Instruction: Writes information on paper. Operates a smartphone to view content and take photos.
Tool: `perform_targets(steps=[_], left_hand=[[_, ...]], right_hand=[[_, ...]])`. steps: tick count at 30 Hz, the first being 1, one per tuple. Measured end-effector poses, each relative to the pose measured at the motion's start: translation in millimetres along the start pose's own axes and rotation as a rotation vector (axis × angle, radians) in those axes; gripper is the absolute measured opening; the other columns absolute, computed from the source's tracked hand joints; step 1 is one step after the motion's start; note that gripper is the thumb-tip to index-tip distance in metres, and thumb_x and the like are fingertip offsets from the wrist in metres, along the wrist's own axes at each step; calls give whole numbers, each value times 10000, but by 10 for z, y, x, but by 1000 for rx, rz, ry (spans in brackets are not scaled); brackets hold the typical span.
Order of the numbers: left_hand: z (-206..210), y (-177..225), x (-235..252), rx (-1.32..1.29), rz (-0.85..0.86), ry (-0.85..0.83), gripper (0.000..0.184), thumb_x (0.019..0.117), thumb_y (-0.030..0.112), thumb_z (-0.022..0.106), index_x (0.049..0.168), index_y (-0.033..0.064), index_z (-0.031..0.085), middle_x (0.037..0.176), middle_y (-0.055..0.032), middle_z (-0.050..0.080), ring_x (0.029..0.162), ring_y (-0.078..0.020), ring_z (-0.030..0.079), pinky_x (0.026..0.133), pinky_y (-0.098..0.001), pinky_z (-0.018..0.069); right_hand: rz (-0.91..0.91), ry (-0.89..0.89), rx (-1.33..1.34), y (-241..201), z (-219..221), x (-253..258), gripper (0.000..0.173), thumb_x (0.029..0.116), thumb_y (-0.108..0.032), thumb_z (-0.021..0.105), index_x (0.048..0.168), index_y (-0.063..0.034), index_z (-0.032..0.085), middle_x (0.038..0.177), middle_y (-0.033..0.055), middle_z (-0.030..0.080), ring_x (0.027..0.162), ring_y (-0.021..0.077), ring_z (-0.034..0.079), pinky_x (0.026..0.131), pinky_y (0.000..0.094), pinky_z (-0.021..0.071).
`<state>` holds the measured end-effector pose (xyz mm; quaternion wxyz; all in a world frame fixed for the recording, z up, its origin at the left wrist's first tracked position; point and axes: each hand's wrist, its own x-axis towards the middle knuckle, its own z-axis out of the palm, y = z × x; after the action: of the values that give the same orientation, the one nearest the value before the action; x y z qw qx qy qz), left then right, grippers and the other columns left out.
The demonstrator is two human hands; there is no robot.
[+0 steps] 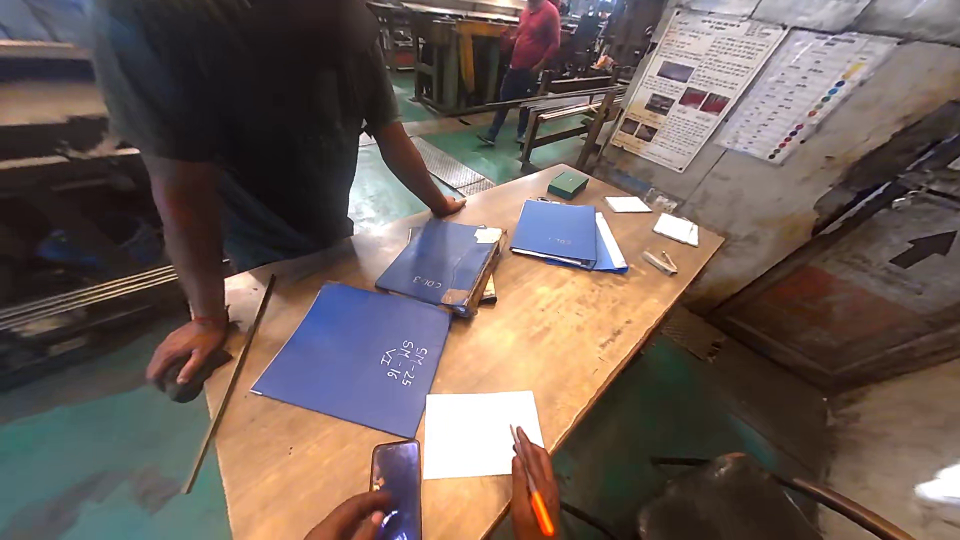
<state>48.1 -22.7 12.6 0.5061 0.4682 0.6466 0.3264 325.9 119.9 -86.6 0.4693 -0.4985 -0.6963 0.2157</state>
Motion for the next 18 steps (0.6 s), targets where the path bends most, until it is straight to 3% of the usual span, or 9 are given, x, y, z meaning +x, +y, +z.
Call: perform_targets(steps=[2, 4, 7, 10, 13, 18], left_hand=[[108, 43, 312, 230, 103, -29, 431, 1077, 370, 486, 1384, 102, 624, 1379, -92, 643, 1287, -209, 607, 1126, -443, 466], [289, 118, 670, 423, 231, -77, 419, 1072, 373, 477, 1393, 149, 628, 1431, -48, 617, 1358, -197, 553, 1169, -444, 417], [501, 452, 1094, 649, 298, -290, 444, 1080, 306, 461, 1479, 127, 540, 1592, -55, 457, 1489, -228, 401, 1229, -436, 321], [673, 546, 1392, 810, 336, -409, 486, 1059, 248, 496, 1517, 89, 477, 1652, -76, 357, 1515, -284, 349, 1203, -498, 337], [759, 510, 1526, 898, 312, -472, 500, 1060, 240, 492, 1531, 75, 447, 1659, -63, 346, 1504, -311, 359, 1152, -534, 386], [777, 444, 1567, 913, 281, -475, 470, 1066, 222, 469, 1511, 70, 472, 1642, -51, 377, 1505, -302, 356, 1145, -529, 391]], right_hand=[[101, 67, 59, -11, 43, 150, 320, 988, -149, 557, 1215, -5, 731, 1072, 124, 734, 906, 127, 706, 803, 268, 597], [213, 99, 48, -29, 102, 233, 236, 946, -128, 646, 1107, 1, 762, 1023, 122, 755, 847, 136, 731, 759, 290, 617], [267, 97, -42, -39, 182, 312, 174, 896, -123, 698, 1012, -9, 757, 920, 94, 758, 788, 154, 726, 739, 339, 611], [236, 115, -130, -33, 255, 317, 166, 873, -135, 669, 956, -8, 737, 817, 76, 728, 689, 141, 686, 662, 328, 584], [171, 119, -188, 10, 281, 296, 201, 876, -147, 649, 962, -1, 757, 861, 101, 746, 746, 169, 714, 706, 329, 598], [125, 134, -245, 72, 323, 279, 216, 885, -163, 639, 960, -11, 773, 883, 111, 757, 808, 200, 737, 754, 346, 607]])
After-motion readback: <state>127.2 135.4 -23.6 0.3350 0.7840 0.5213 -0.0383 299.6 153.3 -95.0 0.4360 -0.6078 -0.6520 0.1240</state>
